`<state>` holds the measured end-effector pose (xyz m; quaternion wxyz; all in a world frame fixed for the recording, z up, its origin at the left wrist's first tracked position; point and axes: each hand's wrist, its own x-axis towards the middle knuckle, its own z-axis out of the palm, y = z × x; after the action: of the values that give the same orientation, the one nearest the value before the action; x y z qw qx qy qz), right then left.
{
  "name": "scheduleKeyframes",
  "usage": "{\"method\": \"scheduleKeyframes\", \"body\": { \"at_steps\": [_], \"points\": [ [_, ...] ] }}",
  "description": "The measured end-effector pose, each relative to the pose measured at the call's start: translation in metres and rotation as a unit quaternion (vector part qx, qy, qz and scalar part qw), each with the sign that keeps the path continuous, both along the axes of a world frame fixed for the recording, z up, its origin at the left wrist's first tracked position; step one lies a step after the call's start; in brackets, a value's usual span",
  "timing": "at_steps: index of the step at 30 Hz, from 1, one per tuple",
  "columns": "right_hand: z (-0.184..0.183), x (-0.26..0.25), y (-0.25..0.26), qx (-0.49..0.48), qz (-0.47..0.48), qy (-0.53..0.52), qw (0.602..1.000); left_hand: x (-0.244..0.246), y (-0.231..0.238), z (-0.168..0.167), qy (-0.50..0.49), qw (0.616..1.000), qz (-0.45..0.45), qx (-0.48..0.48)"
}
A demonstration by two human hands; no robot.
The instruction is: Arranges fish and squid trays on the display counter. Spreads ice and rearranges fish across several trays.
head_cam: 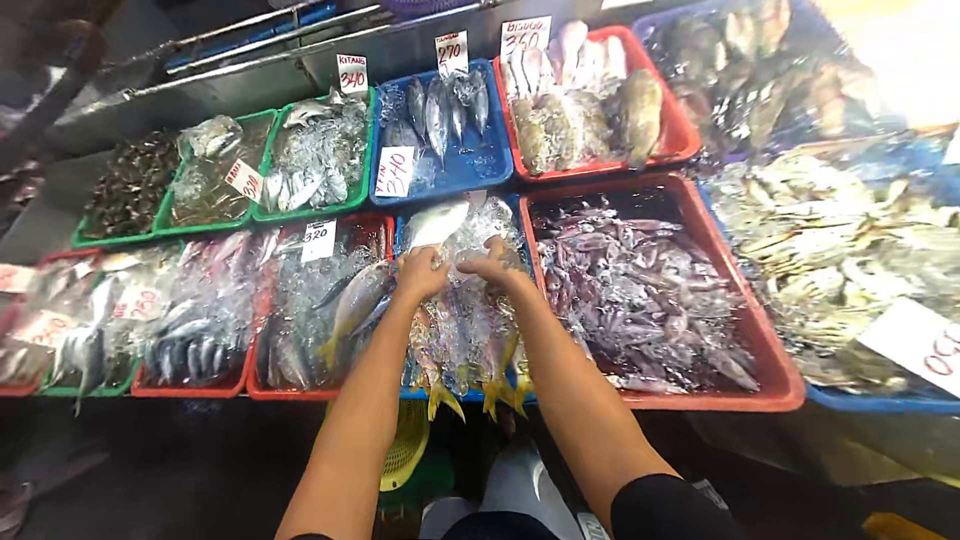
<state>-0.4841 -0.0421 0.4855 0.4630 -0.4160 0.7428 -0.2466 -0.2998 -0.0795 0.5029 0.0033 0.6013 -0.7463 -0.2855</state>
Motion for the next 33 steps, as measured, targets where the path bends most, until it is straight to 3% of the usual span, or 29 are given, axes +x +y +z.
{"method": "scheduleKeyframes", "body": {
  "at_steps": [5,8,14,16,18,23,26,29,31,33],
  "points": [
    [0.013,0.006,0.018,-0.019,-0.027,-0.017,0.999,0.015,-0.002,0.005,0.009,0.998,-0.053,0.036],
    [0.0,0.012,0.02,-0.065,-0.073,-0.047,0.994,0.026,0.005,0.0,0.082,0.996,-0.045,0.017],
    [-0.042,0.012,0.021,-0.174,-0.004,-0.11,0.979,0.021,0.024,-0.017,0.138,0.988,-0.018,-0.067],
    [-0.047,0.01,0.021,-0.195,-0.029,-0.161,0.967,0.01,0.028,-0.018,0.175,0.98,-0.026,-0.094],
    [-0.041,0.003,0.021,-0.213,-0.072,-0.224,0.948,-0.001,0.025,-0.015,0.235,0.964,-0.052,-0.116],
    [-0.001,-0.016,0.022,-0.309,-0.101,-0.24,0.915,-0.017,0.009,0.022,0.339,0.928,-0.091,-0.125],
    [0.032,0.002,0.066,-0.311,-0.09,-0.283,0.903,0.007,0.051,0.05,0.406,0.912,-0.015,-0.051],
    [0.063,0.061,0.135,-0.303,-0.088,-0.304,0.899,0.062,0.117,0.066,0.504,0.859,0.02,0.089],
    [0.064,0.118,0.197,-0.26,-0.102,-0.298,0.913,0.111,0.189,0.058,0.513,0.841,0.061,0.163],
    [0.041,0.177,0.252,-0.212,-0.118,-0.305,0.921,0.161,0.254,0.03,0.536,0.81,0.098,0.215]
  ]
}}
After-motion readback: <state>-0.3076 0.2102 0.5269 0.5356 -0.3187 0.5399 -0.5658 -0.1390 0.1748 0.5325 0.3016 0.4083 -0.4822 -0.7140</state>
